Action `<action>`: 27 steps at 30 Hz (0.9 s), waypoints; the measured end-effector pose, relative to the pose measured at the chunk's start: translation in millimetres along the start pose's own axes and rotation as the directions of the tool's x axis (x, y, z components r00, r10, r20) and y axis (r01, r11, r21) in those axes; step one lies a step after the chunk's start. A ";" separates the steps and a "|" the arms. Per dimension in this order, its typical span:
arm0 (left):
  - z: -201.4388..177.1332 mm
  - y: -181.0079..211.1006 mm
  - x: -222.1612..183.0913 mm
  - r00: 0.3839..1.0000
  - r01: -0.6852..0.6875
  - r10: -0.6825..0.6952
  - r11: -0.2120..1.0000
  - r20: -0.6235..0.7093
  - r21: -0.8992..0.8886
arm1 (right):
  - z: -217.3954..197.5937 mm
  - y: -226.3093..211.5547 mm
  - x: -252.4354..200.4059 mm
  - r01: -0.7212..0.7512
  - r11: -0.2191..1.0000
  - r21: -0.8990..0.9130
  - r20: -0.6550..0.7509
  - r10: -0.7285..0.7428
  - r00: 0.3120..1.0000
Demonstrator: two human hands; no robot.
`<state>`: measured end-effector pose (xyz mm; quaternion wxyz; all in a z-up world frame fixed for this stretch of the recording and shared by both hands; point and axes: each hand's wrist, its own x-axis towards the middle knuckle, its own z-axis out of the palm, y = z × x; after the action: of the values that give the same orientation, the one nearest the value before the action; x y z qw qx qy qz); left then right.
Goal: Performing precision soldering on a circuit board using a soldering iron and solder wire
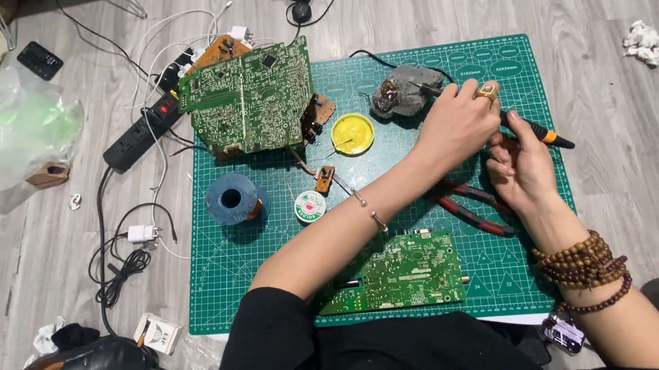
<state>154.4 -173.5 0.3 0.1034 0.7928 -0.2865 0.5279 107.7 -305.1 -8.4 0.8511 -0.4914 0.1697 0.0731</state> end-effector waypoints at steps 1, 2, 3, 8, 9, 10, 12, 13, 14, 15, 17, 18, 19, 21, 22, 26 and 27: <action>2.5 -1.4 -2.6 1.000 -0.001 0.001 1.000 -0.002 0.001 | -0.7 -1.7 -1.7 0.002 1.000 0.000 0.002 -0.002 1.000; 4.4 -1.6 -6.2 1.000 -0.002 0.002 1.000 0.010 -0.001 | -2.3 -2.7 -4.5 -0.022 0.998 -0.061 0.049 0.025 0.998; 6.2 -1.8 -10.0 1.000 -0.002 0.002 1.000 0.022 -0.004 | -3.9 -3.5 -7.4 -0.043 0.991 -0.123 0.094 0.055 0.994; -3.9 -3.3 -6.8 1.000 0.001 0.000 1.000 0.012 -0.029 | -21.8 -13.4 -37.7 0.105 0.893 -0.437 0.187 -0.024 0.982; -4.9 -2.6 -6.7 1.000 0.008 -0.007 1.000 0.015 -0.029 | -33.5 -11.9 -36.7 0.225 0.819 -0.527 0.211 -0.130 0.969; -9.3 -1.8 -8.2 1.000 0.008 -0.007 1.000 0.012 -0.027 | -32.2 -16.3 -42.5 0.227 0.818 -0.528 0.213 -0.131 0.968; -18.6 -0.5 -11.2 0.946 0.046 -0.046 0.999 0.322 0.008 | -29.5 -24.7 -53.9 0.515 0.430 -0.742 0.320 -0.448 0.835; -19.8 -1.0 -9.8 0.946 0.045 -0.046 0.999 0.321 0.011 | -30.7 -25.6 -49.5 0.518 0.429 -0.740 0.323 -0.449 0.833; -21.1 -0.3 -9.5 0.950 0.044 -0.045 0.999 0.308 0.010 | -32.8 -25.7 -45.9 0.618 0.083 -0.781 0.470 -0.574 0.671; -22.3 0.5 -9.1 0.955 0.042 -0.044 0.999 0.295 0.010 | -35.0 -25.9 -42.3 0.621 -0.275 -0.734 0.634 -0.604 0.482; -20.9 1.0 -10.9 0.952 0.039 -0.041 0.999 0.305 0.014 | -30.1 -26.7 -38.2 0.603 -0.338 -0.723 0.668 -0.564 0.485; -20.3 1.8 -12.4 0.948 0.037 -0.041 0.999 0.316 0.017 | -28.2 -26.9 -36.5 0.583 -0.400 -0.707 0.699 -0.520 0.491; -21.2 2.6 -12.6 0.948 0.037 -0.040 0.999 0.317 0.016 | -31.0 -23.9 -32.4 0.582 -0.399 -0.708 0.698 -0.520 0.492; -22.8 3.1 -12.8 0.947 0.035 -0.040 0.999 0.320 0.022 | -35.8 -18.3 -23.3 0.554 -0.462 -0.692 0.722 -0.438 0.536; -23.0 3.5 -13.5 0.946 0.037 -0.041 0.999 0.322 0.021 | -34.2 -18.5 -24.6 0.554 -0.462 -0.693 0.721 -0.437 0.538; -26.4 8.3 -12.7 0.948 0.057 -0.065 0.998 0.313 0.037 | -32.0 -19.0 -23.4 0.581 -0.441 -0.684 0.729 -0.404 0.552; -28.0 10.9 -12.0 0.946 0.070 -0.085 0.996 0.314 0.061 | -32.9 -18.8 -22.0 0.576 -0.441 -0.688 0.725 -0.397 0.563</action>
<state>123.1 -165.2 -0.2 0.0573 0.8800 -0.2549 0.3966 85.6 -342.0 -0.3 0.1417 -0.9373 -0.2440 -0.2046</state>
